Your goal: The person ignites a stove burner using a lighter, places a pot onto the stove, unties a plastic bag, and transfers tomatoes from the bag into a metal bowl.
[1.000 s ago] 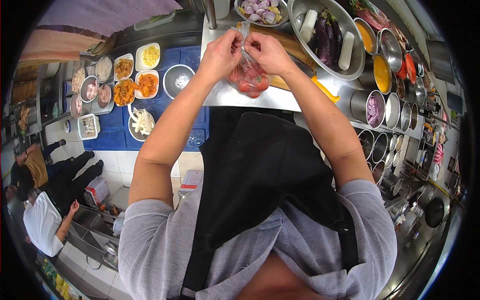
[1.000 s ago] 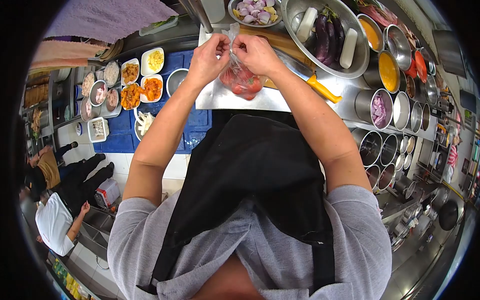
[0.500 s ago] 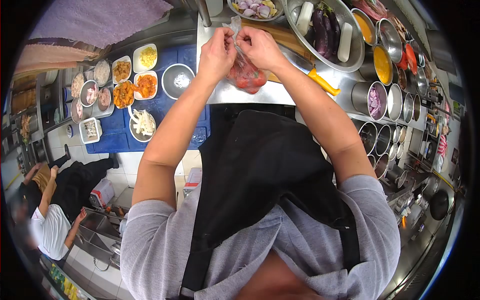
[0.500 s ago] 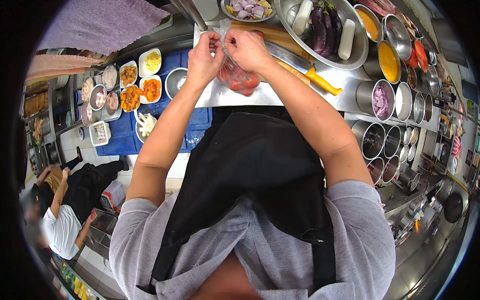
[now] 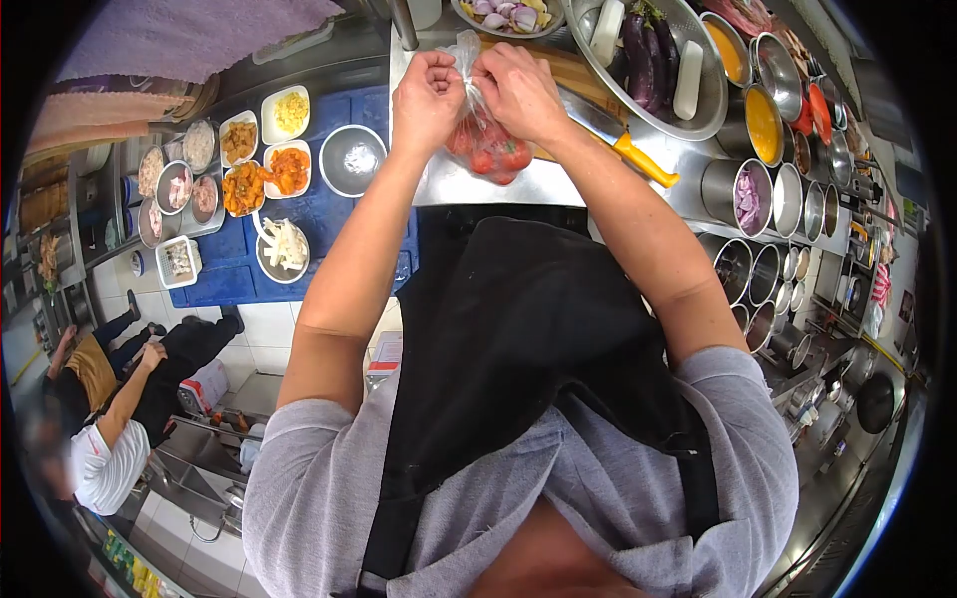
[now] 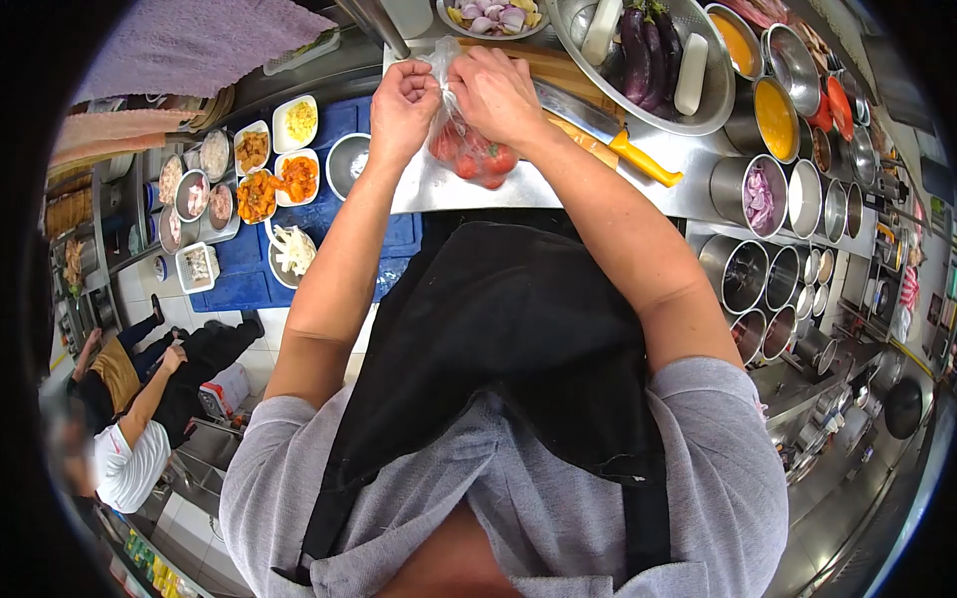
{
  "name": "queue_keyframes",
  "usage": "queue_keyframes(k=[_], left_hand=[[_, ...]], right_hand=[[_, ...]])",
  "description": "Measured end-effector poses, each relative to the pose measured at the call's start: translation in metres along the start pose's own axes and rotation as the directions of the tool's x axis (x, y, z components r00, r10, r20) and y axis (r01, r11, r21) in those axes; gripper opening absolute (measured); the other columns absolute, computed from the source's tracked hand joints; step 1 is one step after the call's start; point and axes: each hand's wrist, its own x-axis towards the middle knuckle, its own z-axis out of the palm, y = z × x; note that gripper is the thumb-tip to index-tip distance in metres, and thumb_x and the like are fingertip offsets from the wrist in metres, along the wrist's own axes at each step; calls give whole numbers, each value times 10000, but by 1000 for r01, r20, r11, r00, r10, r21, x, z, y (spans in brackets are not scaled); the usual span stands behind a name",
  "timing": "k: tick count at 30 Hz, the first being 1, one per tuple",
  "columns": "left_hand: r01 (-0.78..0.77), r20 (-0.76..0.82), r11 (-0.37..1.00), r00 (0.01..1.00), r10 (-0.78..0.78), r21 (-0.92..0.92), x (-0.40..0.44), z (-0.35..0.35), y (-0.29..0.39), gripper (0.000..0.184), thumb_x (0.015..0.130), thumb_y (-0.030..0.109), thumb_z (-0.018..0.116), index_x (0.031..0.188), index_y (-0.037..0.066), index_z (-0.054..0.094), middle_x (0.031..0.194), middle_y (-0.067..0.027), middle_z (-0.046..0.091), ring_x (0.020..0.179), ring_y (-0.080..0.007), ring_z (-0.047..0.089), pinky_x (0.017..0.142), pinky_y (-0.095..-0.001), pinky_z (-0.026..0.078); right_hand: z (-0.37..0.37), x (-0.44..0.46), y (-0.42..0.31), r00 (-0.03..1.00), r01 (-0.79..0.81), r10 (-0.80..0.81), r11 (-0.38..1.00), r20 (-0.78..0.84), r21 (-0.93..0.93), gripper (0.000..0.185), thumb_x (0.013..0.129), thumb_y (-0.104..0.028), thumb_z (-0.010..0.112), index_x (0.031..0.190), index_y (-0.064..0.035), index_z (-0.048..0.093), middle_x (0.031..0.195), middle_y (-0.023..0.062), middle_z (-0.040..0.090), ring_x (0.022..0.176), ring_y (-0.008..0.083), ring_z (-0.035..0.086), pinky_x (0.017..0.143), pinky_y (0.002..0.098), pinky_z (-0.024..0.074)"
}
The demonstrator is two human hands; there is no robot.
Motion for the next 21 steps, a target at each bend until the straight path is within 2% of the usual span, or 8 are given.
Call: queue_keyframes(k=[5,8,10,13,16,17,19,21], left_hand=[[38,33,998,999,-36,-51,2,-4,-2,277,811,48,697,1071,-4,618,889,-80,705,803,-140,685,748,-282,560],[-34,16,997,999,33,72,0,-6,7,195,810,58,691,995,11,655,862,-89,715,777,-163,701,730,-296,565],[-107,45,961,994,99,253,-4,-9,15,125,807,86,690,916,24,680,831,-112,719,745,-213,716,708,-321,570],[-189,80,925,982,172,330,-3,-12,16,107,806,103,690,872,20,683,797,-140,712,718,-262,717,689,-347,569],[-171,168,941,978,126,291,1,-15,19,127,808,109,686,897,18,682,787,-150,708,713,-285,711,686,-361,567],[-171,168,941,978,126,291,2,-15,18,127,808,109,686,897,18,682,787,-150,708,713,-285,711,686,-361,567],[-212,239,909,962,131,358,5,-17,15,175,825,116,702,966,14,689,806,-105,727,725,-172,715,720,-308,565],[-232,281,906,950,133,355,9,-21,12,173,827,116,702,963,10,684,796,-98,721,709,-164,701,711,-306,561]], right_hand=[[-3,2,3,992,-80,69,992,110,101,164,911,-211,600,976,-79,673,991,120,674,1029,334,596,871,491,411],[-3,5,4,989,-101,84,986,124,136,165,909,-211,607,980,-79,675,959,131,695,1028,341,611,891,492,413],[-4,6,5,986,-107,87,985,140,139,170,911,-216,605,984,-79,675,943,135,695,1018,348,616,897,497,414],[-3,6,6,982,-112,87,983,166,143,180,915,-224,601,991,-78,673,920,144,695,1003,359,624,902,506,417],[-3,6,6,981,-98,68,982,180,160,190,920,-231,592,996,-75,670,915,150,693,999,366,625,902,514,419],[-3,7,7,982,-86,53,981,183,175,196,922,-234,585,997,-73,668,917,153,693,1001,368,625,902,516,420],[-3,8,9,980,-78,43,982,196,175,198,921,-232,580,997,-72,667,917,154,692,1001,366,626,902,514,420],[-4,9,11,978,-70,33,983,208,172,200,920,-230,575,998,-70,666,917,156,692,1000,364,627,902,511,421]])
